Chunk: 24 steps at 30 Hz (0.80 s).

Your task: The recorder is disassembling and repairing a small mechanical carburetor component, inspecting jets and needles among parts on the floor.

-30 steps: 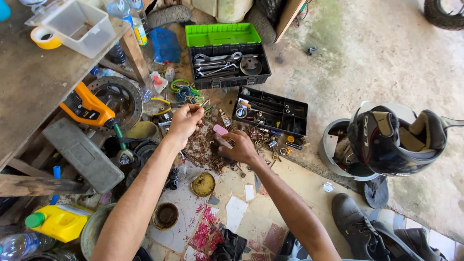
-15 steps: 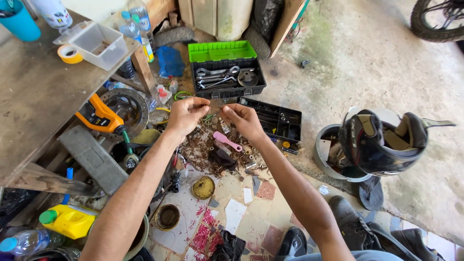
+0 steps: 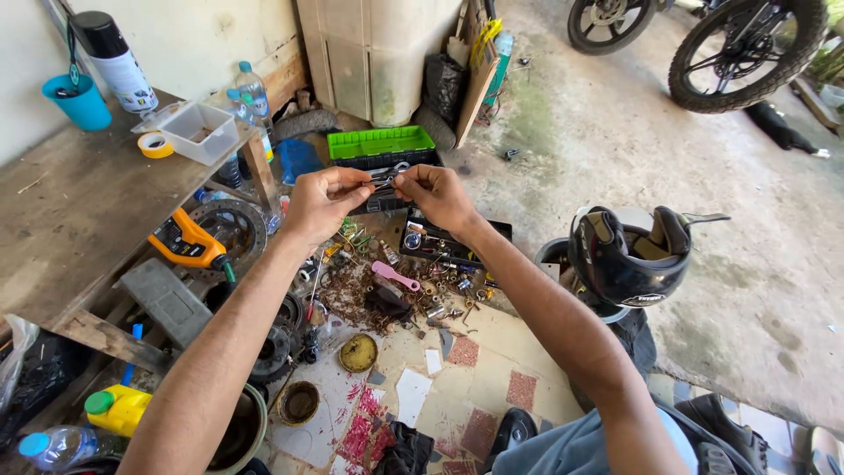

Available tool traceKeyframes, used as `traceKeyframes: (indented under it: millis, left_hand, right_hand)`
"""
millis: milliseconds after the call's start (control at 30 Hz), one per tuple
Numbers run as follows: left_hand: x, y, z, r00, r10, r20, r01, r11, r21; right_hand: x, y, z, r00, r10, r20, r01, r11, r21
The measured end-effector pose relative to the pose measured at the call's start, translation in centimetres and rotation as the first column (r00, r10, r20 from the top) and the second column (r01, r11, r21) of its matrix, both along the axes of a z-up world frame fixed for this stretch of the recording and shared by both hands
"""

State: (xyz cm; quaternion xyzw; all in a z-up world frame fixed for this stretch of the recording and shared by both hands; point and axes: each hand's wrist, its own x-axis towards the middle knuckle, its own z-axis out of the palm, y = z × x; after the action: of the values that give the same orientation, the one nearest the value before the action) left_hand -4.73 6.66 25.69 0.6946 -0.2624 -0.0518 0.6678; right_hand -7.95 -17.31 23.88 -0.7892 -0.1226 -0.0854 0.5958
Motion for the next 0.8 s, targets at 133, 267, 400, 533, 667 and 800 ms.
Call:
traceKeyframes:
  millis: [133, 267, 400, 533, 667, 800]
  left_hand:
    - [0.0, 1.1, 0.8, 0.998, 0.046, 0.047, -0.046, 0.999, -0.006]
    - [1.1, 3.4, 0.9, 0.984, 0.106, 0.144, -0.111, 0.994, 0.026]
    - [3.4, 5.9, 0.0, 0.979, 0.126, 0.161, -0.141, 0.986, 0.088]
    - [5.4, 8.8, 0.4, 0.965, 0.210, 0.157, -0.240, 0.949, 0.205]
    - [7.4, 10.9, -0.1, 0.958, 0.268, 0.105, -0.282, 0.945, 0.165]
    - [9.8, 13.1, -1.0, 0.887, 0.382, 0.260, -0.436, 0.878, 0.197]
  right_hand:
    - [0.4, 1.1, 2.7, 0.999, 0.031, 0.025, -0.030, 0.999, -0.035]
    - [2.7, 3.3, 3.3, 0.997, 0.068, 0.041, -0.066, 0.997, -0.041]
    - [5.9, 5.7, 2.8, 0.995, 0.095, -0.025, -0.094, 0.995, 0.024]
    - [9.9, 8.2, 1.1, 0.987, 0.161, 0.013, -0.161, 0.987, 0.009]
    - [12.9, 10.4, -0.3, 0.979, 0.194, -0.069, -0.192, 0.981, 0.042]
    - [16.9, 12.7, -2.0, 0.961, 0.270, -0.057, -0.269, 0.963, 0.025]
